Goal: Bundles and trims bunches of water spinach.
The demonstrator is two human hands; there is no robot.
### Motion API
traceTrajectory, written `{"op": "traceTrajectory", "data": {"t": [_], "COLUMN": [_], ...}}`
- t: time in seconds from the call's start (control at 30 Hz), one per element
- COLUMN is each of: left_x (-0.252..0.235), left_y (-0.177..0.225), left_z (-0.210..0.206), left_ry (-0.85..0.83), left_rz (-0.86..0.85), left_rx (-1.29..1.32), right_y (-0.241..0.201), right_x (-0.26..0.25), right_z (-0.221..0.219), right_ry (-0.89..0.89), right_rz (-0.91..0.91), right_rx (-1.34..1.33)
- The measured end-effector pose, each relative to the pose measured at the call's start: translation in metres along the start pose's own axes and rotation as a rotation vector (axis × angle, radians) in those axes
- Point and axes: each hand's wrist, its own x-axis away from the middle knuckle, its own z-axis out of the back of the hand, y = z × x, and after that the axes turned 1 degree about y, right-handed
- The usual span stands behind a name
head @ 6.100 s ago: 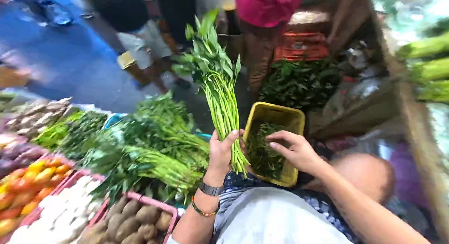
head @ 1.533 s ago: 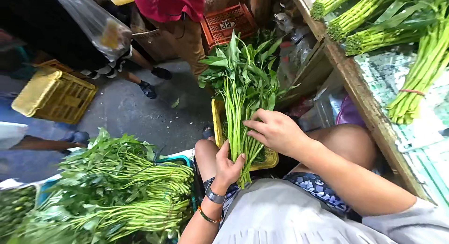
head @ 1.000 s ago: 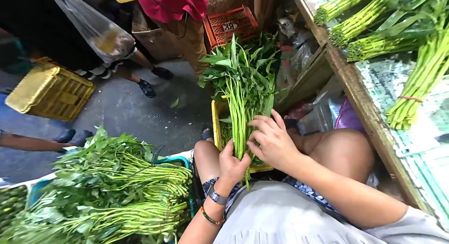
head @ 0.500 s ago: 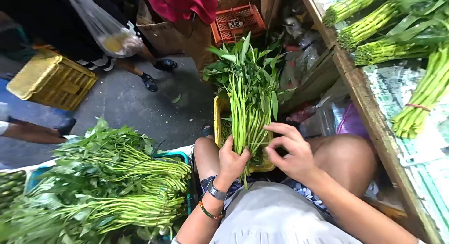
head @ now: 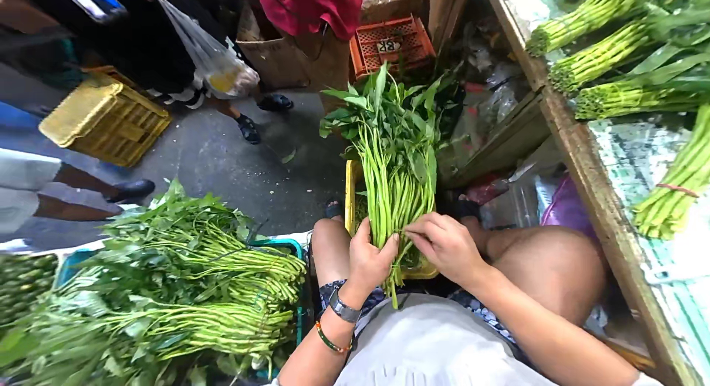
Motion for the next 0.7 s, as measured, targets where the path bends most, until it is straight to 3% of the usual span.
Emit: {"op": "traceTrajectory", "data": {"t": [0.13, 0.23, 0.4, 0.53, 0.7], "left_x": [0.0, -0.002, -0.003, 0.004, 0.003], "left_y": [-0.001, -0.001, -0.004, 0.002, 0.007], "left_z": [0.007, 0.007, -0.002, -0.008, 0.005], "left_ry": [0.033, 0.07, 0.064, 0.085, 0.093], "left_rz": [0.064, 0.085, -0.005, -0.071, -0.086], "left_rx": [0.008, -0.006, -0.056, -0.13, -0.138], "right_y": [0.013, 0.025, 0.004, 0.001, 0.0], "right_x": [-0.002, -0.006, -0.035, -0.066, -0.059], "right_z": [0.018, 0.029, 0.024, 0.009, -0.011], "right_ry": [0.217, 0.055, -0.007, -0.153, 0.09], "right_rz": [-0.144, -0.288, -0.227, -0.434, -0.216], "right_rx": [-0.008, 0.084, 0.104, 0.125, -0.002]}}
